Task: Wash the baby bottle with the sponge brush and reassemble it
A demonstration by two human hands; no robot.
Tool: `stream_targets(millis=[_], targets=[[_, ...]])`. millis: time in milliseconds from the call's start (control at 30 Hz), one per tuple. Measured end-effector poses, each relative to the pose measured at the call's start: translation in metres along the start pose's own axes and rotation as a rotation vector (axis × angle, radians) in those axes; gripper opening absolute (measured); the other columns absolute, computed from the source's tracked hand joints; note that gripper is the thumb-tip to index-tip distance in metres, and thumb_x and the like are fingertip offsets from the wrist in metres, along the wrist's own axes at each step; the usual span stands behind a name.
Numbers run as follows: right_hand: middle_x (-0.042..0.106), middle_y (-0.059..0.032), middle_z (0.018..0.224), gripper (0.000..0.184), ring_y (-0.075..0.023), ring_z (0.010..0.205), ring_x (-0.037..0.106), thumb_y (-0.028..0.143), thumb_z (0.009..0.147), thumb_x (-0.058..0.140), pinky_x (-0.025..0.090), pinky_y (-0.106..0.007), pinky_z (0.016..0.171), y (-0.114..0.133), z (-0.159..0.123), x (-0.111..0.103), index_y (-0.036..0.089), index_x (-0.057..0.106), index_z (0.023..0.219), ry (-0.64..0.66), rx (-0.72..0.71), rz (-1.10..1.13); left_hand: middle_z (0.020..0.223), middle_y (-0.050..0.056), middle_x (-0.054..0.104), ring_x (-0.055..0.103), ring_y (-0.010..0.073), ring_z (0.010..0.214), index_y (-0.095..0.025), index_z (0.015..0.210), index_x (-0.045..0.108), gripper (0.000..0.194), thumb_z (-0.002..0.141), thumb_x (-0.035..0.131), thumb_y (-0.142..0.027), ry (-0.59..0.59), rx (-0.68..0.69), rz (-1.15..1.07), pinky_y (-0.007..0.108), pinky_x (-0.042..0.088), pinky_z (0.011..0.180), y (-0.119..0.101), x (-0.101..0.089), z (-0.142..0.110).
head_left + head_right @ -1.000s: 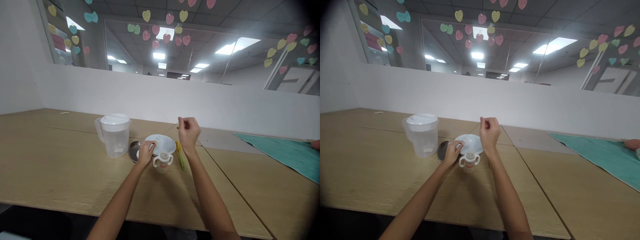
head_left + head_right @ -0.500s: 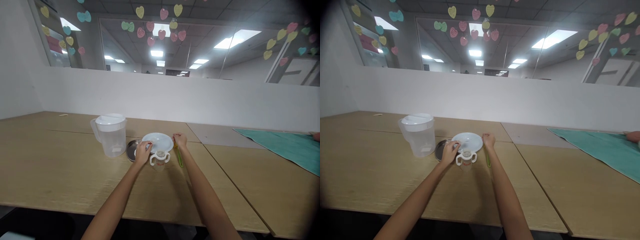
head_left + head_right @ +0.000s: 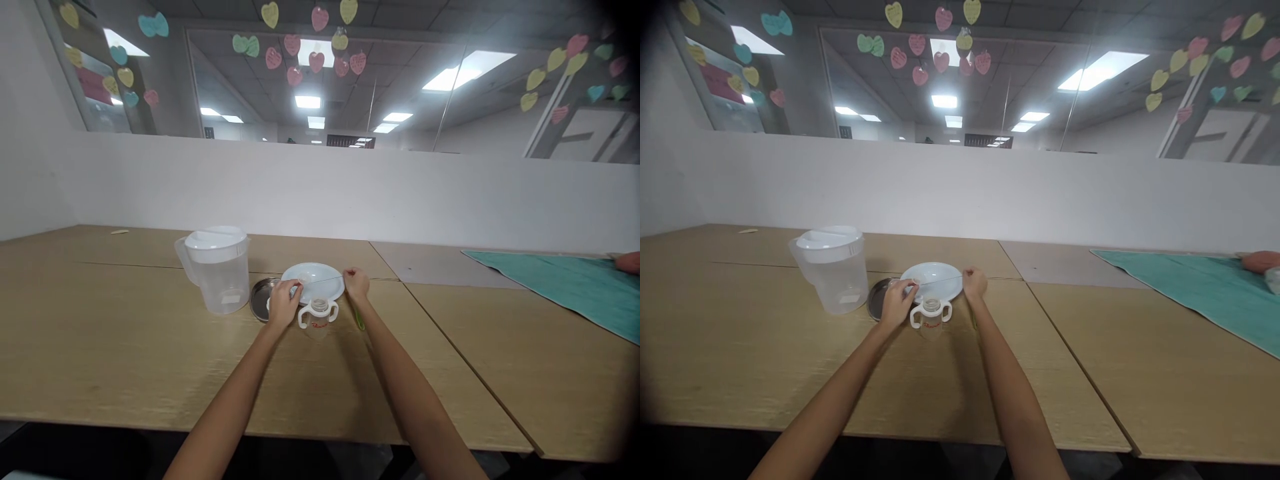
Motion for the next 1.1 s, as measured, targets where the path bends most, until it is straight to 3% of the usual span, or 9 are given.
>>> stream_targets(millis=[167, 233, 267, 333, 500, 633, 867, 1000, 1100], targets=[[0.067, -0.0070, 0.100, 0.029, -0.0158, 0.087, 0.060, 0.017, 0.072, 0.048, 0.044, -0.026, 0.080, 0.040, -0.006, 0.003, 0.016, 0.068, 0.092, 0.204, -0.144, 0.082, 0.091, 0.006, 0.061, 0.056, 0.0201, 0.088, -0.019, 0.088, 0.063, 0.020, 0.083, 0.047, -0.031, -0.028, -0.024, -0.027, 0.032, 0.042, 0.080, -0.001, -0.001, 0.001], [0.070, -0.0020, 0.088, 0.023, -0.0127, 0.076, 0.061, 0.018, 0.069, 0.055, 0.046, -0.022, 0.073, 0.062, -0.015, 0.010, 0.018, 0.070, 0.087, 0.435, -0.252, 0.147, 0.088, 0.006, 0.059, 0.055, 0.0193, 0.085, -0.019, 0.087, 0.064, 0.021, 0.082, 0.049, -0.033, -0.049, -0.045, -0.046, 0.031, 0.043, 0.078, -0.001, -0.002, 0.001], [0.069, -0.0037, 0.091, 0.025, -0.0138, 0.080, 0.061, 0.019, 0.069, 0.058, 0.046, -0.023, 0.074, 0.074, -0.025, 0.016, 0.016, 0.069, 0.091, 0.696, -0.380, 0.218, 0.086, 0.005, 0.058, 0.055, 0.0190, 0.084, -0.019, 0.086, 0.065, 0.022, 0.081, 0.049, -0.034, -0.055, -0.053, -0.055, 0.031, 0.043, 0.077, 0.000, -0.002, 0.001], [0.069, -0.0021, 0.091, 0.024, -0.0143, 0.085, 0.060, 0.023, 0.066, 0.065, 0.045, -0.023, 0.077, 0.088, -0.038, 0.019, 0.017, 0.070, 0.089, 0.841, -0.487, 0.282, 0.085, 0.006, 0.057, 0.055, 0.0185, 0.083, -0.019, 0.083, 0.066, 0.023, 0.081, 0.050, -0.036, -0.069, -0.071, -0.081, 0.031, 0.043, 0.077, 0.001, -0.003, 0.003], [0.067, -0.0010, 0.094, 0.020, -0.0127, 0.088, 0.059, 0.027, 0.076, 0.059, 0.044, -0.021, 0.077, 0.095, -0.048, 0.019, 0.017, 0.066, 0.091, 0.821, -0.546, 0.259, 0.094, 0.007, 0.059, 0.056, 0.0195, 0.090, -0.019, 0.088, 0.067, 0.022, 0.077, 0.055, -0.034, -0.088, -0.105, -0.096, 0.032, 0.044, 0.083, 0.013, -0.008, 0.006], [0.066, 0.0003, 0.089, 0.017, -0.0112, 0.082, 0.058, 0.020, 0.080, 0.049, 0.042, -0.020, 0.074, 0.087, -0.042, 0.020, 0.017, 0.064, 0.087, 0.777, -0.545, 0.090, 0.093, 0.007, 0.061, 0.056, 0.0208, 0.090, -0.020, 0.095, 0.066, 0.025, 0.080, 0.047, -0.028, -0.065, -0.129, 0.076, 0.035, 0.043, 0.084, 0.030, -0.018, 0.003], [0.064, -0.0032, 0.062, 0.014, -0.0146, 0.065, 0.056, 0.007, 0.064, 0.054, 0.039, -0.021, 0.062, 0.061, -0.037, 0.025, 0.015, 0.061, 0.054, 0.769, -0.476, -0.160, 0.092, 0.006, 0.064, 0.057, 0.0199, 0.088, -0.019, 0.087, 0.065, 0.028, 0.077, 0.039, -0.014, -0.008, -0.093, 0.131, 0.033, 0.045, 0.082, 0.055, -0.040, -0.009], [0.063, -0.0002, 0.056, 0.012, -0.0136, 0.058, 0.055, 0.005, 0.057, 0.058, 0.040, -0.020, 0.056, 0.054, -0.037, 0.033, 0.016, 0.063, 0.054, 0.837, -0.466, -0.181, 0.091, 0.005, 0.065, 0.056, 0.0226, 0.091, -0.019, 0.083, 0.066, 0.028, 0.072, 0.042, -0.011, 0.097, -0.066, 0.223, 0.036, 0.044, 0.084, 0.056, -0.041, -0.012], [0.064, 0.0016, 0.060, 0.009, -0.0124, 0.061, 0.056, 0.010, 0.061, 0.057, 0.042, -0.019, 0.058, 0.060, -0.035, 0.035, 0.016, 0.064, 0.060, 0.810, -0.487, -0.129, 0.093, 0.007, 0.066, 0.055, 0.0242, 0.092, -0.018, 0.090, 0.066, 0.030, 0.070, 0.044, -0.011, 0.165, -0.028, 0.295, 0.037, 0.043, 0.084, 0.052, -0.036, -0.013]])
Point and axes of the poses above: each hand's wrist, its own z-axis towards the middle knuckle, its own x-axis out of the palm, y = z × x, the point moved 3 cm from there along z, towards the middle knuckle
